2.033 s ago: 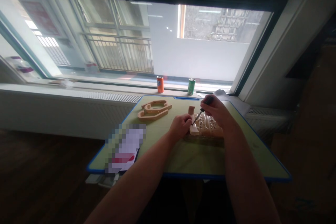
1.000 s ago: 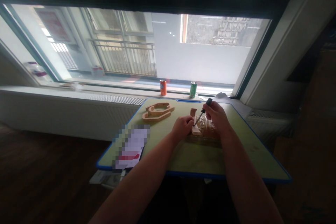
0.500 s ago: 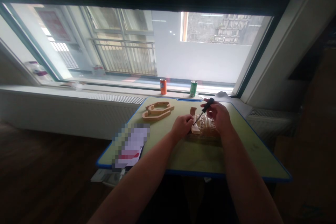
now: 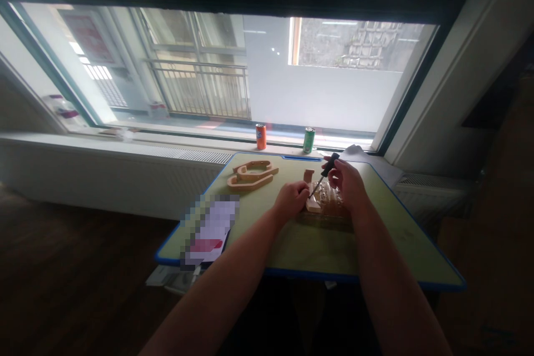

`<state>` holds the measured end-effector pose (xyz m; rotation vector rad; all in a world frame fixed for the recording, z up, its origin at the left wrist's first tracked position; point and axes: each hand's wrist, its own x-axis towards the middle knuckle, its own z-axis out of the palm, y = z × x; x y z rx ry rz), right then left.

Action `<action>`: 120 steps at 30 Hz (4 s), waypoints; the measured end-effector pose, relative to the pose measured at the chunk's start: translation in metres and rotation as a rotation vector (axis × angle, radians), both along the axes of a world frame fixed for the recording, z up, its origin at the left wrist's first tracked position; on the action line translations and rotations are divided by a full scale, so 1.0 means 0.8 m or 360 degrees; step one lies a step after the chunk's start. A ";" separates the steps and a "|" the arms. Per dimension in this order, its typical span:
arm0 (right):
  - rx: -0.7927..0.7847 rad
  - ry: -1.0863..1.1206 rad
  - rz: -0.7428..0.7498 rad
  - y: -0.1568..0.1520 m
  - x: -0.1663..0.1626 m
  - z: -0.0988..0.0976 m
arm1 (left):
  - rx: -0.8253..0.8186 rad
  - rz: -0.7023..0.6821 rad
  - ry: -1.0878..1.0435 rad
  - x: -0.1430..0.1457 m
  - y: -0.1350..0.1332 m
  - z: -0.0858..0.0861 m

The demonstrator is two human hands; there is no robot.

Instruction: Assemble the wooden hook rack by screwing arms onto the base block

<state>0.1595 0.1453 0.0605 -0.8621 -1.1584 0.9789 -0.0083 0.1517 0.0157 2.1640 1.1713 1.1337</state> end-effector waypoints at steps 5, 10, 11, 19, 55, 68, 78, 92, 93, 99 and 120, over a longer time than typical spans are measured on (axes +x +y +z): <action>0.0045 0.0016 0.0059 -0.003 0.001 0.001 | 0.0003 0.0005 -0.0005 0.000 0.000 -0.001; 0.0030 -0.0047 -0.0002 -0.005 -0.005 0.003 | 0.0012 -0.0016 0.0003 0.000 -0.001 0.001; 0.0020 -0.0049 0.0001 -0.005 -0.006 0.004 | 0.0007 -0.0014 0.0004 0.000 -0.001 0.001; 0.0041 0.0023 -0.0001 -0.007 -0.011 0.008 | -0.0013 0.0001 0.0003 0.001 -0.003 0.003; -0.0017 -0.0017 -0.0022 -0.001 0.002 -0.001 | 0.0065 -0.0002 0.0031 0.000 -0.002 0.001; -0.0018 0.0111 0.0025 0.005 0.003 -0.006 | 0.0096 0.0013 0.0090 0.000 -0.003 0.001; -0.0011 0.0076 0.0027 0.003 0.004 -0.003 | 0.0116 -0.0005 0.0077 0.000 0.000 -0.002; -0.0038 0.0074 -0.0040 -0.001 -0.001 -0.001 | 0.0117 0.0007 0.0074 0.001 -0.001 -0.002; -0.0046 0.0070 -0.0017 -0.001 0.000 0.000 | 0.0117 0.0005 0.0076 0.001 -0.001 -0.001; -0.0017 0.0043 0.0086 -0.001 0.003 -0.001 | 0.0125 0.0020 0.0071 0.000 -0.003 0.000; 0.0147 -0.0394 -0.0358 -0.014 -0.014 0.004 | 0.0150 -0.0013 0.0040 0.001 -0.008 0.007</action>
